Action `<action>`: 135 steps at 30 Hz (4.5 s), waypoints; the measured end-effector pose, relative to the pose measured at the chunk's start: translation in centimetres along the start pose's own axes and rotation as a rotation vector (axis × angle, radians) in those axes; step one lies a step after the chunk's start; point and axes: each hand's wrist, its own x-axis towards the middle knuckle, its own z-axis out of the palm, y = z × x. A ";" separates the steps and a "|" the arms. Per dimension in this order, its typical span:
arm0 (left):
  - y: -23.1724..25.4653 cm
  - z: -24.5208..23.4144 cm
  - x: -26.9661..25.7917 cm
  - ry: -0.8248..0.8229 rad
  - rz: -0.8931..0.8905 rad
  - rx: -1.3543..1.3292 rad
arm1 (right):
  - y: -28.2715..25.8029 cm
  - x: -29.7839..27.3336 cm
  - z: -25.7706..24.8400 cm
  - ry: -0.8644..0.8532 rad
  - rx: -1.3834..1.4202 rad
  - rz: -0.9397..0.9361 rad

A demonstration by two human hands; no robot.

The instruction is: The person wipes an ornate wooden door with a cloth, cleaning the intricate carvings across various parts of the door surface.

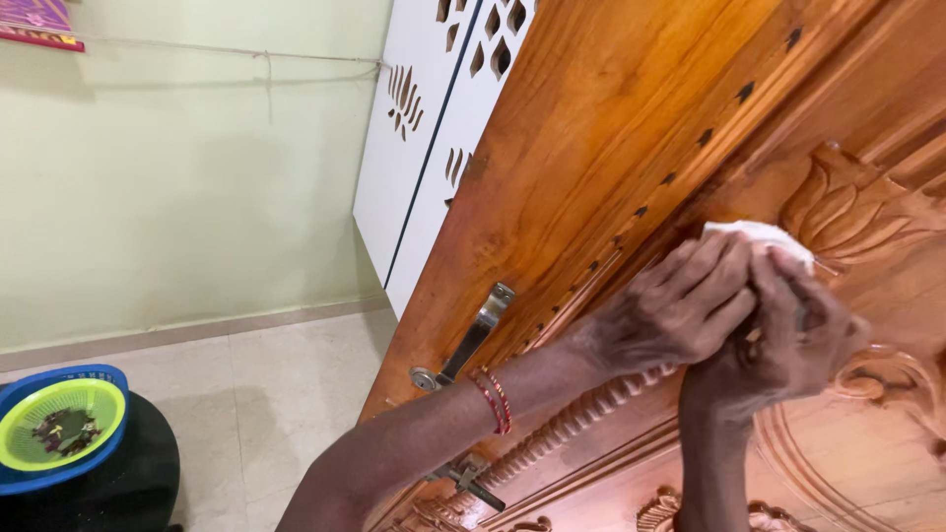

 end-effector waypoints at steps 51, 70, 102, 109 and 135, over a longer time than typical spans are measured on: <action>6.9 -5.1 -9.9 -0.286 0.095 -0.151 | -3.9 -14.6 -4.9 -0.095 0.213 0.541; 4.9 -1.8 -4.2 -0.167 0.099 -0.135 | -1.2 -6.6 -5.4 -0.117 0.009 0.320; 3.6 -0.8 1.3 -0.105 0.115 -0.124 | 1.4 -2.2 -4.9 -0.054 -0.033 0.242; 3.7 -3.0 0.1 -0.181 0.153 -0.132 | -1.4 -3.2 -5.3 -0.032 0.121 0.326; 2.1 -6.4 -9.9 -0.225 0.073 -0.211 | -6.0 -12.0 -3.7 -0.198 0.036 0.409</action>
